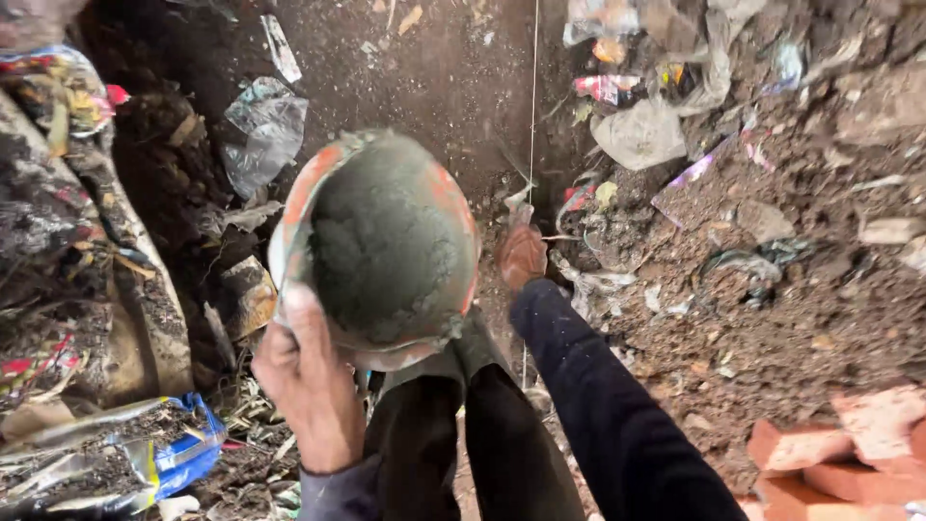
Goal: The person spreads mortar with a trowel and places bricks into a trench by hand. They continue to apply mortar and set bricks, occasionally using the trowel to scoop more mortar from a bucket.
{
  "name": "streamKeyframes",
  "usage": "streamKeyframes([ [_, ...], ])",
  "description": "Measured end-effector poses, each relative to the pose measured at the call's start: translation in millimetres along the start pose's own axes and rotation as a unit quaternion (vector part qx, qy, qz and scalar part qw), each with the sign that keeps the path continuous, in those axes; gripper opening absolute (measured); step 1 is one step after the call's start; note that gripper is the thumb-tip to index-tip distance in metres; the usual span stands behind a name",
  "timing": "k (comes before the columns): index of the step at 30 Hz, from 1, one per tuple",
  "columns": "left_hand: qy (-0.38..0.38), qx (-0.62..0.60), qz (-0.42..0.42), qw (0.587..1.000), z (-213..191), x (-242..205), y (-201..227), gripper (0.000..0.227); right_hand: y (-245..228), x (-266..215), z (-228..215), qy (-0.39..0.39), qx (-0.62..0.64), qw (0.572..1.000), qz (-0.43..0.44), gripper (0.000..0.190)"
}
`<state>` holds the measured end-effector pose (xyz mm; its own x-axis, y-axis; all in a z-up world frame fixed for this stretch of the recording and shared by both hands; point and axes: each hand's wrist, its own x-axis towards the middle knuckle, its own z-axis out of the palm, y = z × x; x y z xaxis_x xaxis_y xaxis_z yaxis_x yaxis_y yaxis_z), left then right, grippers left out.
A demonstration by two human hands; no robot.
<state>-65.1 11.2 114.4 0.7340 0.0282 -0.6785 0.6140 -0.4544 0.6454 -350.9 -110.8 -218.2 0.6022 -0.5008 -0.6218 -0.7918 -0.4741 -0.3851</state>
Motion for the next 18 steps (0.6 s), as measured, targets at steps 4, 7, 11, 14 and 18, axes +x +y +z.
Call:
streamKeyframes([
  [4, 0.004, 0.069, 0.078, 0.995, -25, -23, -43, 0.048, 95, -147, 109, -0.205, -0.072, 0.969, 0.116, 0.032],
  [7, 0.01, 0.017, 0.105, 0.994, -26, -19, -40, 0.045, 101, -150, 135, -0.258, -0.12, 0.948, 0.142, 0.04],
  [11, 0.022, -0.033, 0.063, 0.997, -36, -47, -68, 0.043, 110, -222, 160, -0.109, -0.101, 0.987, 0.063, 0.047],
  [14, 0.017, -0.029, 0.105, 0.994, -37, -48, -93, 0.042, 92, -143, 159, 0.015, -0.216, 0.971, -0.104, 0.029],
  [18, -0.006, -0.009, 0.052, 0.999, -46, -77, -116, 0.052, 90, -151, 195, 0.013, -0.534, 0.818, -0.215, 0.017],
])
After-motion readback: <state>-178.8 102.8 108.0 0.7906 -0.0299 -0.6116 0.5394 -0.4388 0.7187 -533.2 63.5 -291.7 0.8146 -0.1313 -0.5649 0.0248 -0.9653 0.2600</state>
